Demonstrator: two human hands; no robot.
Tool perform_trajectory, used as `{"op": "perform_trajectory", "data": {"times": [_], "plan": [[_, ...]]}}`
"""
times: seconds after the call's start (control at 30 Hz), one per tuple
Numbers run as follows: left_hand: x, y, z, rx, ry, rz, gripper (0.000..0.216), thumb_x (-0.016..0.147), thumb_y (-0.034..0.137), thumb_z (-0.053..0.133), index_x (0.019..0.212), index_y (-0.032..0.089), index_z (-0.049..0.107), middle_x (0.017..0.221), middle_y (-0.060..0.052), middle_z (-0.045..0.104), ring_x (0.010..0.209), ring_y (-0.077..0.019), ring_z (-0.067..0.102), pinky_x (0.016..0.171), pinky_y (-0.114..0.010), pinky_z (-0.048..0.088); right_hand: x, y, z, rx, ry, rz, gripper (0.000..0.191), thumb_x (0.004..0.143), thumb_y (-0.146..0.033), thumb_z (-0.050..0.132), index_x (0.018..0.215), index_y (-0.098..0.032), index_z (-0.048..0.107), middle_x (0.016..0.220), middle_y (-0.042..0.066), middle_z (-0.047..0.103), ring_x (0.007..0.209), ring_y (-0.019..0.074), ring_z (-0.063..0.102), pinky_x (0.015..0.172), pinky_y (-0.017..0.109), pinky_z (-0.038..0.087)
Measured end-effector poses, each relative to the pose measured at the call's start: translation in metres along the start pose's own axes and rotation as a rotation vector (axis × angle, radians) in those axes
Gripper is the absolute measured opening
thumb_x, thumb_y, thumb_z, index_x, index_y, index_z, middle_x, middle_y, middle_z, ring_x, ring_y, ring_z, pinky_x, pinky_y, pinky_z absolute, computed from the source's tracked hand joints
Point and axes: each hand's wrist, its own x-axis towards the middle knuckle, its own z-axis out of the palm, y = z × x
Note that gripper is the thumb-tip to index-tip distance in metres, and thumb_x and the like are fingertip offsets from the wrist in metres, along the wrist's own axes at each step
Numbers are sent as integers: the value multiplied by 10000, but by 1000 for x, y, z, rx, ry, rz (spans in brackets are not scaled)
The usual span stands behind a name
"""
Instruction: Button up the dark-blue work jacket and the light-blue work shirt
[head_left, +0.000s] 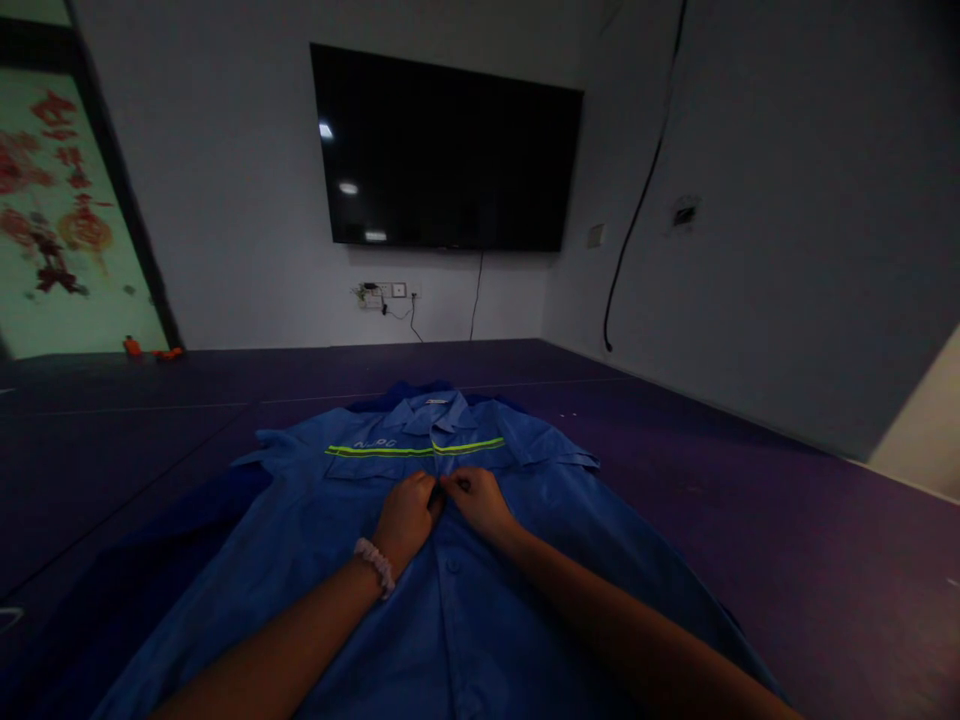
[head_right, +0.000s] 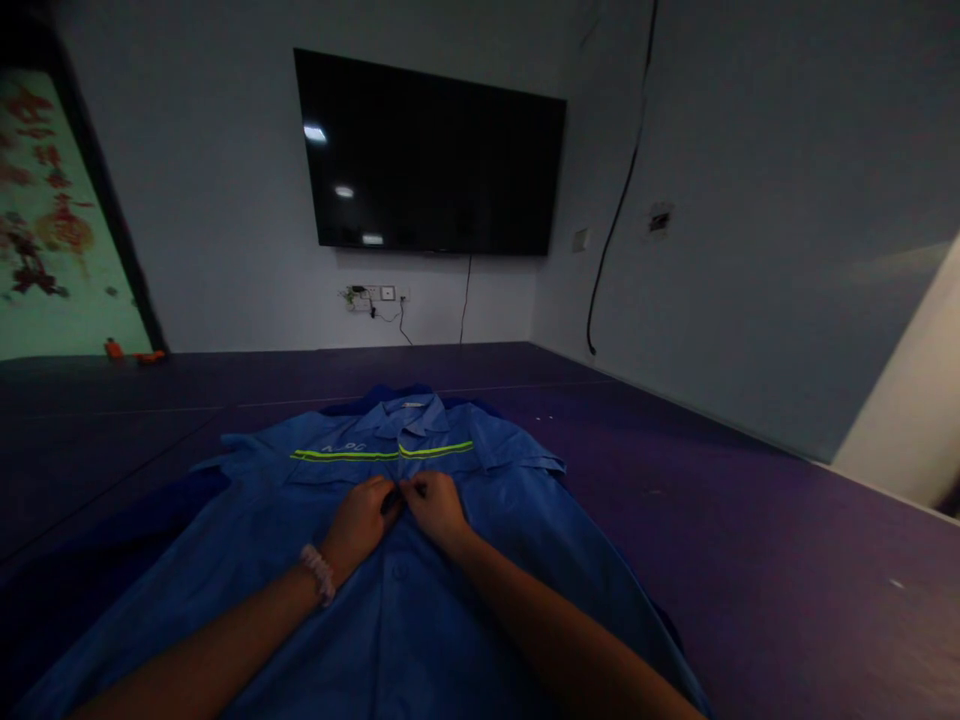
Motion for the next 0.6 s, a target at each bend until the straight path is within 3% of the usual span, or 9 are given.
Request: {"op": "perform_trajectory", "data": {"times": [0.3,0.6], "plan": [[1,1,0,-38,24,35,121,824,163,460,784,150,574,800,-74,622,753,-183,586,675,-272,403,3,6,2,28,-31,-15,306,791,-298,478,559,-140,601,505,-9,540,494,100,473,454,183,301],[2,-1,3,-58,16,65,159,831,154,427,788,152,580,808,-75,618,761,-181,585,687,-281,416,4,11,4,-7,-1,-17,408,799,-351,442,444,-152,481,429,-32,398,451,85,382,426,193,242]]}}
